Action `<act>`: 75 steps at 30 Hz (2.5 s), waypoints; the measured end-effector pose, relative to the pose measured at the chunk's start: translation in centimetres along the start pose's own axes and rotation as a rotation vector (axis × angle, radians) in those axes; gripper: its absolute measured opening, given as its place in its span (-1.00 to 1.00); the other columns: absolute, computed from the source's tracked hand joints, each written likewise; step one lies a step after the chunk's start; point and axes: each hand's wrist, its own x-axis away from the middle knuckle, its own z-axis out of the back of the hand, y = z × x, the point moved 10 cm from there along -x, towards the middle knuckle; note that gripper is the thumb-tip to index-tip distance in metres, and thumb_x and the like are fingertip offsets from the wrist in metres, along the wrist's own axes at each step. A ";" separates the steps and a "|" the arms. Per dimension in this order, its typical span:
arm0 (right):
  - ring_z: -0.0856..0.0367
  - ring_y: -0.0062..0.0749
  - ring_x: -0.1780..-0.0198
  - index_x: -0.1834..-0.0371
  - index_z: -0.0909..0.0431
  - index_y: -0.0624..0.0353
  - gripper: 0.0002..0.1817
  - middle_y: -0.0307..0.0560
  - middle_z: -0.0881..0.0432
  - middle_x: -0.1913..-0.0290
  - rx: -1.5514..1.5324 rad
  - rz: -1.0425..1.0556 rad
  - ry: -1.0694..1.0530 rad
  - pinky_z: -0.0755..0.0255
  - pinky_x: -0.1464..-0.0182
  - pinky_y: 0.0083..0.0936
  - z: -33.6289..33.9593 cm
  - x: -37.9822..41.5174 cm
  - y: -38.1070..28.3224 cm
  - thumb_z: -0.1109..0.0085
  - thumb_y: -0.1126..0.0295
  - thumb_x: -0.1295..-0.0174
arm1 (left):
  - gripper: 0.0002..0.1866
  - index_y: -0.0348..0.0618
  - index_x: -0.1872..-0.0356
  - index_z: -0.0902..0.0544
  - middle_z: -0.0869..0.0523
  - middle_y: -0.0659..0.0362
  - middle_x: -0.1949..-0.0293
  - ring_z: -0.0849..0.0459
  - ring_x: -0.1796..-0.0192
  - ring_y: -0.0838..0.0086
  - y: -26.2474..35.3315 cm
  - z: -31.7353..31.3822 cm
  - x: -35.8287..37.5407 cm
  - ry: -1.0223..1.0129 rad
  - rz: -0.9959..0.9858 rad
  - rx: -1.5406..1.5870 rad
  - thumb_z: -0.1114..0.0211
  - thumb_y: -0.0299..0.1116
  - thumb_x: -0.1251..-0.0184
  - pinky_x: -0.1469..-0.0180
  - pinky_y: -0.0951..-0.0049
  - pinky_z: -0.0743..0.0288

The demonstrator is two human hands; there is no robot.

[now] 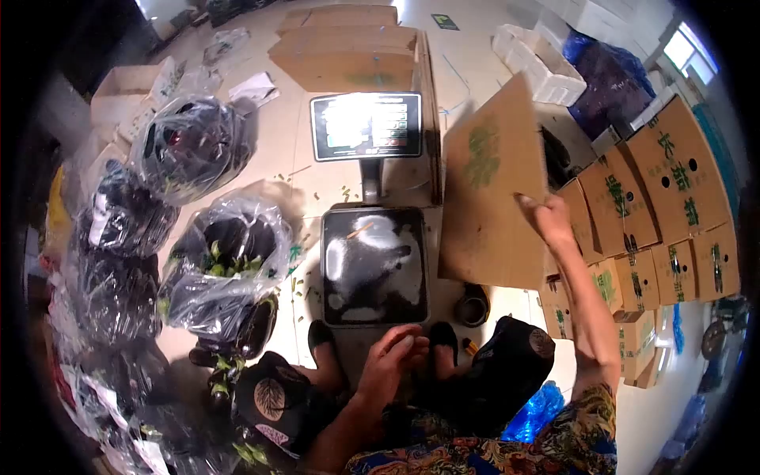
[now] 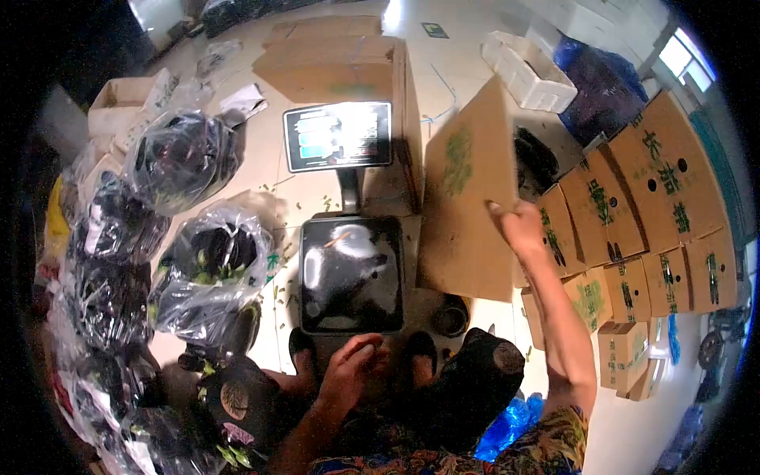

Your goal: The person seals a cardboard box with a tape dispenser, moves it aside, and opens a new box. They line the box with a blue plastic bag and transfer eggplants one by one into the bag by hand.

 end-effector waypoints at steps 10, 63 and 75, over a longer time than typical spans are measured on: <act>-0.62 -0.23 0.28 0.12 -0.61 0.38 -0.67 0.10 -0.69 0.27 0.269 0.510 0.306 -0.45 0.17 -0.43 10.0 24.8 -12.5 -0.22 0.28 -0.24 | -0.67 -0.29 -0.17 -0.47 -0.67 0.06 0.06 -0.64 0.02 0.38 2.1 -1.4 1.9 -0.134 -0.183 -0.023 -0.06 -0.35 -0.50 -0.04 0.40 -0.50; -0.60 -0.43 0.21 -0.07 -0.57 0.18 -0.50 -0.03 -0.67 0.18 -0.164 0.146 -0.722 -0.46 0.06 -0.48 -12.9 19.6 -11.2 0.04 -0.03 -0.41 | 0.27 -0.16 -0.51 0.33 0.16 -0.20 -0.51 0.08 -0.54 0.03 29.4 5.3 -3.5 0.140 -0.785 -0.498 -0.50 -0.17 0.05 -0.49 0.14 0.02; -0.71 -0.12 0.35 0.26 -0.55 0.20 -0.81 0.07 -0.64 0.41 0.598 0.995 -0.297 -0.58 0.34 -0.27 -11.4 17.4 -19.6 -0.08 0.30 -0.32 | -0.84 -0.13 0.59 -0.43 -0.41 0.40 0.58 -0.33 0.46 0.69 32.8 5.4 4.3 0.043 -0.680 -1.216 -0.27 -0.48 -0.03 0.39 0.58 -0.23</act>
